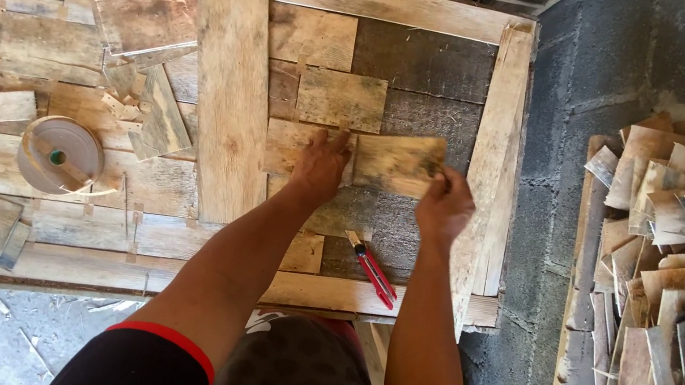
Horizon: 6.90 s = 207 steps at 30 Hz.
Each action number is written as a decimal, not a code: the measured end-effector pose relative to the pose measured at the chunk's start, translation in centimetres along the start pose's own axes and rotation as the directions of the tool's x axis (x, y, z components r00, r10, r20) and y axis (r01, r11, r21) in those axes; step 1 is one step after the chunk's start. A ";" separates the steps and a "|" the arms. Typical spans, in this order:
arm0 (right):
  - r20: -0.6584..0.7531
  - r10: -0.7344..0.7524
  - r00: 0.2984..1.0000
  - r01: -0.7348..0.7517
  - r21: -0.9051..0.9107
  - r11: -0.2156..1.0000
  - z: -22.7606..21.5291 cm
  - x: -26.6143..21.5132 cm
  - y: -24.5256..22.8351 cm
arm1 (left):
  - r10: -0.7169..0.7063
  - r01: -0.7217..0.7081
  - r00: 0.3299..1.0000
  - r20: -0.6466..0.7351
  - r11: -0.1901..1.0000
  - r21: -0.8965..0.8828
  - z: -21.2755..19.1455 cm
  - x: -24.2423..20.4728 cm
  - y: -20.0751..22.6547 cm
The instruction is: The person is trimming and fitting small wood veneer pieces onto a surface to create a decorative pattern.
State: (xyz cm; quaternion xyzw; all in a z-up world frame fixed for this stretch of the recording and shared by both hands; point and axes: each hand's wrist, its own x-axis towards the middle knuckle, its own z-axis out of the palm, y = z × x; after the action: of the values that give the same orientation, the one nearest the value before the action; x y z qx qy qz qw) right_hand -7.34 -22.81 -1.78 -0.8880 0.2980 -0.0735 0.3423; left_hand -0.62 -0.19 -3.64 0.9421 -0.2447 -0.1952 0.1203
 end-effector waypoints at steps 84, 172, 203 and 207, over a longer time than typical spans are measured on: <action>0.050 0.565 0.824 -0.376 0.794 0.478 0.7 -15.0 15.8 | -0.532 0.307 0.747 -0.399 0.808 -0.503 -6.5 0.4 -25.3; 0.053 0.063 0.997 -0.065 0.045 0.997 12.0 -2.9 2.4 | -0.699 0.460 0.708 -0.101 0.565 -0.685 4.0 -2.5 -6.7; 0.229 0.114 0.967 -0.169 0.236 0.957 10.1 -1.9 3.5 | -0.723 0.412 0.672 -0.161 0.545 -0.730 4.8 -2.4 -6.8; 0.238 0.132 0.962 -0.189 0.236 0.953 9.9 -2.0 3.2 | -0.721 0.407 0.674 -0.160 0.543 -0.735 4.2 -2.5 -6.7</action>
State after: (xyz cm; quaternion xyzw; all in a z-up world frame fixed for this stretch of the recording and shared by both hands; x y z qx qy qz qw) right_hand -7.19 -17.92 -11.16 -0.8117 0.3179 0.0153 0.4898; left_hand -1.64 6.18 -8.76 0.8836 0.2003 -0.0738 0.4168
